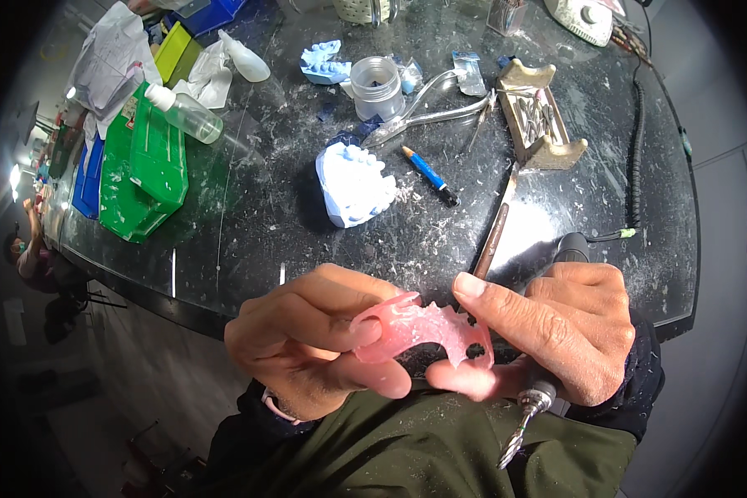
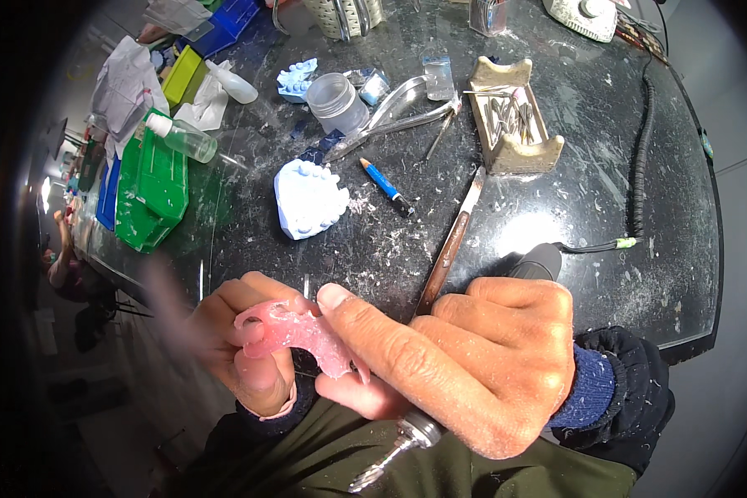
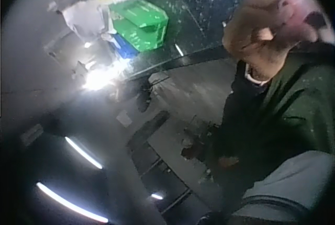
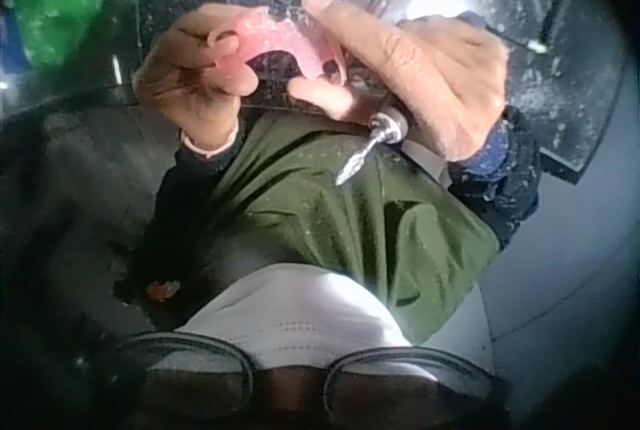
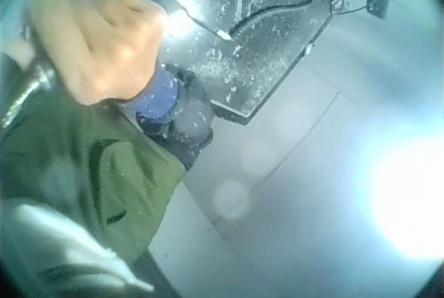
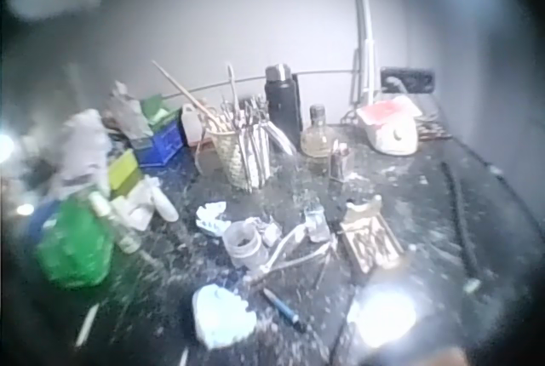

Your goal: The person trims a dental prosthesis using a rotary tool, swaps the tool's bit for a polishing bur, and polishes the prosthesis with the rotary tool.

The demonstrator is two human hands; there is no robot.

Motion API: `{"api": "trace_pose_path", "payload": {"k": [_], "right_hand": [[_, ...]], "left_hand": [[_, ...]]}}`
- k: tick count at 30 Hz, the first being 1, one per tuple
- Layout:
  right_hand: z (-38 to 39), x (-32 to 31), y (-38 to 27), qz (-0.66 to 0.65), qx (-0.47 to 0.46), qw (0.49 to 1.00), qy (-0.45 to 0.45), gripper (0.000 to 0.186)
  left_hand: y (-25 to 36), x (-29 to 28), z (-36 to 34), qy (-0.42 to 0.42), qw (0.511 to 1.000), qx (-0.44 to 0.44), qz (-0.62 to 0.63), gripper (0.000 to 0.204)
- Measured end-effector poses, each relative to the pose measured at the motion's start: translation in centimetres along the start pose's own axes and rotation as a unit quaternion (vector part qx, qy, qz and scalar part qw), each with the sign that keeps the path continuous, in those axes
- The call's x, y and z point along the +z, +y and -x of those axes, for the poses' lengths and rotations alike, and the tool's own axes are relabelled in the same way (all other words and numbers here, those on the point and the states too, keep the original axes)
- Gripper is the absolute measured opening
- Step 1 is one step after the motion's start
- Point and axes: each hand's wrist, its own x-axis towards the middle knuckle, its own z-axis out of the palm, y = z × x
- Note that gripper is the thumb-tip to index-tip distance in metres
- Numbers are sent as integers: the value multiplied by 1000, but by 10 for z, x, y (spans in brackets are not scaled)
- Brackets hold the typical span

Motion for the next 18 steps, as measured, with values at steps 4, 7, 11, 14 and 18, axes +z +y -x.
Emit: {"api": "trace_pose_path", "payload": {"k": [4, 7, 11, 14, 18], "right_hand": [[0, 1, 0, 1, -3, 1000, 17, 51], [0, 2, 0, -1, -1, 1000, 18, 50], [-2, 1, -1, -6, 7, 1000, -1, 50], [-1, 1, 1, 2, -3, 1000, -9, 48], [-1, -1, 1, -2, 6, 1000, -18, 46]], "left_hand": [[0, -1, 0, -11, 1000, -2, -16, 35], [-2, -4, 0, -28, 999, 14, -27, 36], [-1, 0, -1, -14, 999, 29, -13, 39], [-1, 3, -1, -22, 999, 43, -13, 40], [2, 4, -4, -32, 998, 59, -14, 41]]}}
